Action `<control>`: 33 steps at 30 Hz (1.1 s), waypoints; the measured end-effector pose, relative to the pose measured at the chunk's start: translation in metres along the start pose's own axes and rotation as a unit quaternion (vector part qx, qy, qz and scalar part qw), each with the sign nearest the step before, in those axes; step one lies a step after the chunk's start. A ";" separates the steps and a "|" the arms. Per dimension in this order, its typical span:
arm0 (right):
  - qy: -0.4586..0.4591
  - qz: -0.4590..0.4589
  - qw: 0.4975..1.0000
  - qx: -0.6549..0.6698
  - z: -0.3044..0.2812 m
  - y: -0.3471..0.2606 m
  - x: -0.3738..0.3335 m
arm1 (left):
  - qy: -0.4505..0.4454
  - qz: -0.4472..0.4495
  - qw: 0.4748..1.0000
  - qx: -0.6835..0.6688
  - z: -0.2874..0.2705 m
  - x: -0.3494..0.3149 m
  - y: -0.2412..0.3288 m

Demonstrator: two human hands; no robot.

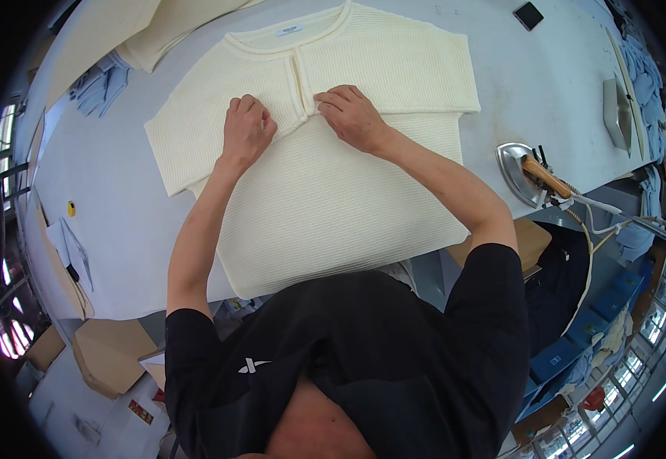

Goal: Ironing and folding a white knit garment on a work table.

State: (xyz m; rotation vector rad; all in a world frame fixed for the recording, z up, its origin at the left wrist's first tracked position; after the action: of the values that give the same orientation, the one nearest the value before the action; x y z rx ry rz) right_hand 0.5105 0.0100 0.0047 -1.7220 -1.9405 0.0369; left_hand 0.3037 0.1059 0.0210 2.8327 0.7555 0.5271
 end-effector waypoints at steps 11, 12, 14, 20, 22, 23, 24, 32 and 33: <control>0.027 0.026 0.999 -0.013 -0.023 0.009 -0.025 | 0.018 0.149 0.988 -0.039 0.000 0.002 0.059; 0.024 0.006 0.999 0.019 -0.032 0.017 -0.032 | -0.006 0.194 0.980 -0.029 0.001 0.015 0.065; 0.022 0.045 0.998 -0.033 -0.073 0.054 -0.063 | -0.003 0.196 0.980 -0.032 0.008 0.013 0.069; 0.011 0.210 0.961 -0.178 -0.144 0.169 -0.121 | -0.006 0.178 0.984 -0.031 0.040 0.036 0.073; -0.004 0.182 0.970 -0.160 -0.140 0.188 -0.129 | -0.015 0.164 0.986 -0.040 0.046 0.045 0.071; -0.005 0.182 0.972 -0.151 -0.138 0.189 -0.131 | -0.029 0.172 0.984 -0.039 0.046 0.042 0.071; -0.005 0.184 0.969 -0.167 -0.136 0.190 -0.135 | -0.043 0.181 0.982 -0.039 0.047 0.038 0.072; -0.011 0.097 0.991 -0.096 -0.091 0.091 -0.063 | -0.079 0.128 0.989 -0.003 0.064 0.037 0.148; -0.046 0.107 0.985 -0.126 -0.081 0.092 -0.072 | -0.078 0.136 0.987 -0.041 0.067 0.034 0.153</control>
State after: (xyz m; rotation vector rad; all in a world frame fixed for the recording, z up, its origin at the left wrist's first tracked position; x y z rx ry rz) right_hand 0.6297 -0.0661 0.0133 -2.1248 -1.8810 -0.0534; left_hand 0.4256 -0.0128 0.0068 2.8729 0.3126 0.3571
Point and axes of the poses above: each hand's wrist, its own x-axis towards the middle knuckle, its own z-axis out of the palm, y = z × x, the point moved 2 cm from there along x, towards the middle knuckle, and after that the axes turned 13 degrees about z, right-handed, at the moved point
